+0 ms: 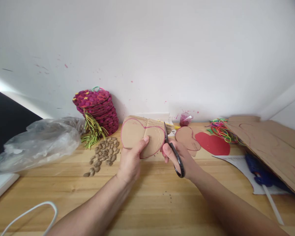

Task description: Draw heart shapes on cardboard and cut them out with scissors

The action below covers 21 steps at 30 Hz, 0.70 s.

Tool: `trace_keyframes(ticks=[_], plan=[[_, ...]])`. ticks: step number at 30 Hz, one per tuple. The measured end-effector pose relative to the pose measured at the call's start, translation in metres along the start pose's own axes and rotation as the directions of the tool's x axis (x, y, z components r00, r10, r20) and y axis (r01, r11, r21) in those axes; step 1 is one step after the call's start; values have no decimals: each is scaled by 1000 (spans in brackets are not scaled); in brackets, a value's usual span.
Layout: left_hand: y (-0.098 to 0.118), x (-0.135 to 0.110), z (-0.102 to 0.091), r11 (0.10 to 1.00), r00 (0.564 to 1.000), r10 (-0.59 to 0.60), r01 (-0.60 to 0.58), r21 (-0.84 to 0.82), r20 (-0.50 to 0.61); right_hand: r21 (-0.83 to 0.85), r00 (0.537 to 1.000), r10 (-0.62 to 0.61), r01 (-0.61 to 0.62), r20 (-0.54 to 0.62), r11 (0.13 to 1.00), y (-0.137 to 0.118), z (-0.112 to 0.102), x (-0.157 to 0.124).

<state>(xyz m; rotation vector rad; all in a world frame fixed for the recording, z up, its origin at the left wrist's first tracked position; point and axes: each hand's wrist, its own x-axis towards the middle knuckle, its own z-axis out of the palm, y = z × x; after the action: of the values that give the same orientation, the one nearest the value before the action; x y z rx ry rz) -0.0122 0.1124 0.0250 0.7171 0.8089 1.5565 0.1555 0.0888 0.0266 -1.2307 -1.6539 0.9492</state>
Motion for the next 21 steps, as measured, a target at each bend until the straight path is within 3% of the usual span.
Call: trace_keyframes(ticks=[21], plan=[[4, 4, -3, 1000, 1000, 21, -21, 9, 10, -84, 1000, -20, 19, -7, 996, -4, -3, 1]])
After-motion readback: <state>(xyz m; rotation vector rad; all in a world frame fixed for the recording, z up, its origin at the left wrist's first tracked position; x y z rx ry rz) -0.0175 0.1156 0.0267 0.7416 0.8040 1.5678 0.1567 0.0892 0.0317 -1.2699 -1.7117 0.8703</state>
